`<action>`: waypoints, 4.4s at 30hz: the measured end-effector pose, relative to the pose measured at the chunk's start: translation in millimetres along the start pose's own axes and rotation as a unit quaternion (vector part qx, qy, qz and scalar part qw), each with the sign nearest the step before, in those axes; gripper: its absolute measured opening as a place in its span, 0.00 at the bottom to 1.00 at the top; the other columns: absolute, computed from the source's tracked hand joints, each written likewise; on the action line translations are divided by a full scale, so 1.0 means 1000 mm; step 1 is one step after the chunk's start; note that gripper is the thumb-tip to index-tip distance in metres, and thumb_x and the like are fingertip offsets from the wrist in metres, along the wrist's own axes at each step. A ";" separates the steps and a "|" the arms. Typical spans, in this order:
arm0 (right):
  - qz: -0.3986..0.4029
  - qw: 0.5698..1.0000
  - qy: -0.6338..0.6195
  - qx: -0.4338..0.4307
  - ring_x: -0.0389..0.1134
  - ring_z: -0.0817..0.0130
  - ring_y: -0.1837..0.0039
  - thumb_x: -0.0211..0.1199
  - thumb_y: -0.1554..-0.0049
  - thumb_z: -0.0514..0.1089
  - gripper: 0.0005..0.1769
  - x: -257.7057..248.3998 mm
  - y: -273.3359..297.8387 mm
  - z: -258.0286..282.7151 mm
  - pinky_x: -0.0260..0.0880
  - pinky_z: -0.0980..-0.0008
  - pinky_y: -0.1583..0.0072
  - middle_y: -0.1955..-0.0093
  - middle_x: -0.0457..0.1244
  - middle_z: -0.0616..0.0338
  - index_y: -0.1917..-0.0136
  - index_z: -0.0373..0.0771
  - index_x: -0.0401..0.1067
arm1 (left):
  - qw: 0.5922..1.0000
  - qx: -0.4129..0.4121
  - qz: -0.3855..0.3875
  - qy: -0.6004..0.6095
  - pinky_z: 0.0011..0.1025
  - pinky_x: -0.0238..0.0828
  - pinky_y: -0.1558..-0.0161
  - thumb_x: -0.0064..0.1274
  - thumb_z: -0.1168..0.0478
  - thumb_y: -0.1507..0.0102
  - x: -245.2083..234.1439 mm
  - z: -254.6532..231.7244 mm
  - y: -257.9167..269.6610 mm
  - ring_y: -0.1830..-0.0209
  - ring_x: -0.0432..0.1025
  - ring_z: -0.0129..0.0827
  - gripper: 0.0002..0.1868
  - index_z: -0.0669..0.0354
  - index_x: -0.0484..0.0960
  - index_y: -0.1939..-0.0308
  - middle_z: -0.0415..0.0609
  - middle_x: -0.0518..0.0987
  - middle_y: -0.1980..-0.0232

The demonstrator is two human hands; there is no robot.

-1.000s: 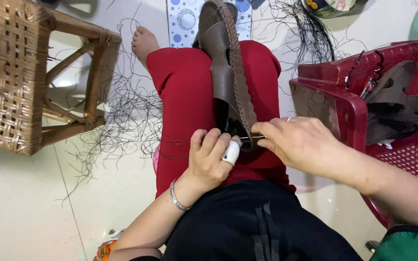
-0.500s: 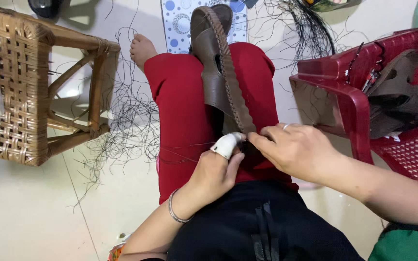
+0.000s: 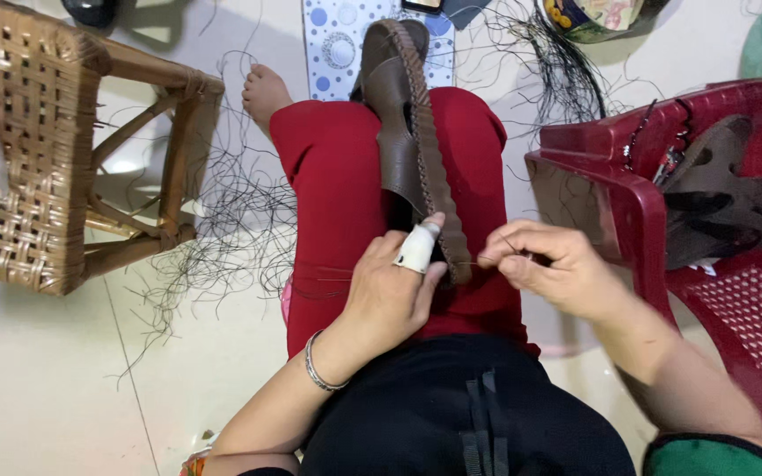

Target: The person stitches a leather shoe by hand using a needle and thread, pulling the thread through the sole and upper material while holding the shoe on their lap.

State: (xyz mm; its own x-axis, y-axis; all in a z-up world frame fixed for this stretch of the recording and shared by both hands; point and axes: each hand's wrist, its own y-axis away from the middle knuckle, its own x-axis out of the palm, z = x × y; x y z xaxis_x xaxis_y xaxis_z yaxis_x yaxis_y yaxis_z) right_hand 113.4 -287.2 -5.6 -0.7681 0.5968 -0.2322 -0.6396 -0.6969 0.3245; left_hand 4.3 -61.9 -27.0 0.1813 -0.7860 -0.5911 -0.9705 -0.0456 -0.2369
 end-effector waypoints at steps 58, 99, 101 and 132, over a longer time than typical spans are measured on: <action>-0.101 0.939 -0.324 -0.050 0.54 0.80 0.76 0.48 0.29 0.45 0.25 0.032 -0.033 -0.018 0.58 0.81 0.77 0.69 0.59 0.50 0.67 0.33 0.63 | 0.806 -0.246 -0.306 0.442 0.29 0.53 0.82 0.47 0.46 0.30 -0.029 0.087 -0.006 0.83 0.49 0.28 0.25 0.66 0.82 0.64 0.38 0.50 0.79; 0.229 0.721 0.650 -0.071 0.74 0.54 0.71 0.61 0.50 0.40 0.31 0.002 -0.037 0.065 0.70 0.56 0.74 0.61 0.66 0.59 0.32 0.55 0.63 | 0.944 0.046 0.016 -0.326 0.69 0.38 0.25 0.21 0.27 0.27 0.047 0.041 0.033 0.19 0.57 0.58 0.45 0.59 0.54 0.21 0.63 0.59 0.21; 0.235 0.770 0.594 -0.001 0.71 0.50 0.69 0.50 0.35 0.55 0.18 0.004 -0.043 0.064 0.73 0.46 0.71 0.63 0.66 0.61 0.35 0.50 0.61 | 0.943 0.054 0.018 -0.329 0.68 0.37 0.24 0.23 0.24 0.27 0.048 0.043 0.036 0.18 0.56 0.58 0.48 0.60 0.48 0.20 0.64 0.57 0.19; 0.052 0.853 0.472 -0.218 0.71 0.60 0.67 0.55 0.36 0.53 0.11 0.006 -0.027 0.030 0.73 0.63 0.63 0.69 0.62 0.62 0.44 0.48 0.70 | 0.929 -0.305 0.074 0.196 0.41 0.78 0.66 0.58 0.67 0.38 0.002 -0.006 0.021 0.71 0.81 0.51 0.20 0.60 0.75 0.42 0.57 0.85 0.65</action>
State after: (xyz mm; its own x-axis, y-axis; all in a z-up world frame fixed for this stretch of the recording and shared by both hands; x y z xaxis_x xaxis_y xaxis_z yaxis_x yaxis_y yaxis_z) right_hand 127.4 -252.6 11.8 -0.3731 0.0795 -0.9244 -0.3594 -0.9309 0.0650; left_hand -17.1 -68.2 -28.4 0.0837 -0.9699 -0.2287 -0.9111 -0.1675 0.3767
